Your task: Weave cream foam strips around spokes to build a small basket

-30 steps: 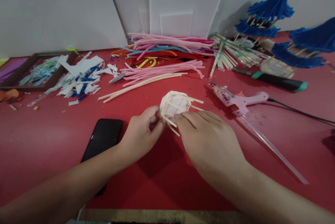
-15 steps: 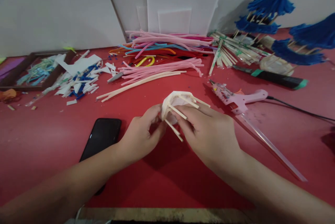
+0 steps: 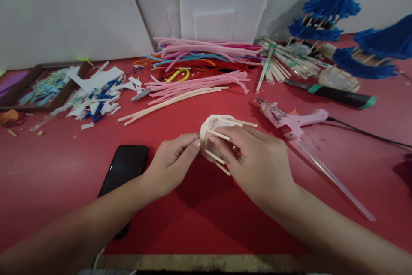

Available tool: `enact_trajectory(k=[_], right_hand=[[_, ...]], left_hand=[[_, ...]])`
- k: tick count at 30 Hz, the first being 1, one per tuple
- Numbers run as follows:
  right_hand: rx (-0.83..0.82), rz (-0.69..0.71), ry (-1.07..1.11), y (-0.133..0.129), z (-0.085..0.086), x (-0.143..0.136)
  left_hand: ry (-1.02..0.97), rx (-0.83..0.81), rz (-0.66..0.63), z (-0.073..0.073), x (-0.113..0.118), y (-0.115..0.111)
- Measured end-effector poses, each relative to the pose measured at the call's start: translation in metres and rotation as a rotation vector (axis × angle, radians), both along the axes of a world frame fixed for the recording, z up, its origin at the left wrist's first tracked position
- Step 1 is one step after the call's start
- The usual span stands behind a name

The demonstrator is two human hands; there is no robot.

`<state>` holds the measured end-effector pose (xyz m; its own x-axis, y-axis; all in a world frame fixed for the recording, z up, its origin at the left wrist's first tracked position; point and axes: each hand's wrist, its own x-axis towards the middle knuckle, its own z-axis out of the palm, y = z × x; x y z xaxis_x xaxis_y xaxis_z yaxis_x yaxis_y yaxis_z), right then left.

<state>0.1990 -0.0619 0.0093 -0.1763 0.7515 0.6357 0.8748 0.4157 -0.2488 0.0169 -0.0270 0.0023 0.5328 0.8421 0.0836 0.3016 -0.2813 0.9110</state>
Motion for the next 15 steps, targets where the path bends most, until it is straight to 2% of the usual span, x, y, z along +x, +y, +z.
enact_trajectory(k=[4, 8, 15], right_hand=[[0.011, 0.013, 0.027, 0.0014, 0.0004, 0.0], [0.028, 0.009, 0.018, 0.0024, 0.0, -0.0007], [0.021, 0.071, -0.038, 0.002, 0.0003, -0.0014]], left_hand=[[-0.014, 0.018, -0.005, -0.0046, 0.0009, 0.0018], [-0.129, -0.058, 0.034, -0.0088, 0.0031, 0.0003], [-0.068, -0.1, 0.085, -0.0022, 0.0033, -0.0034]])
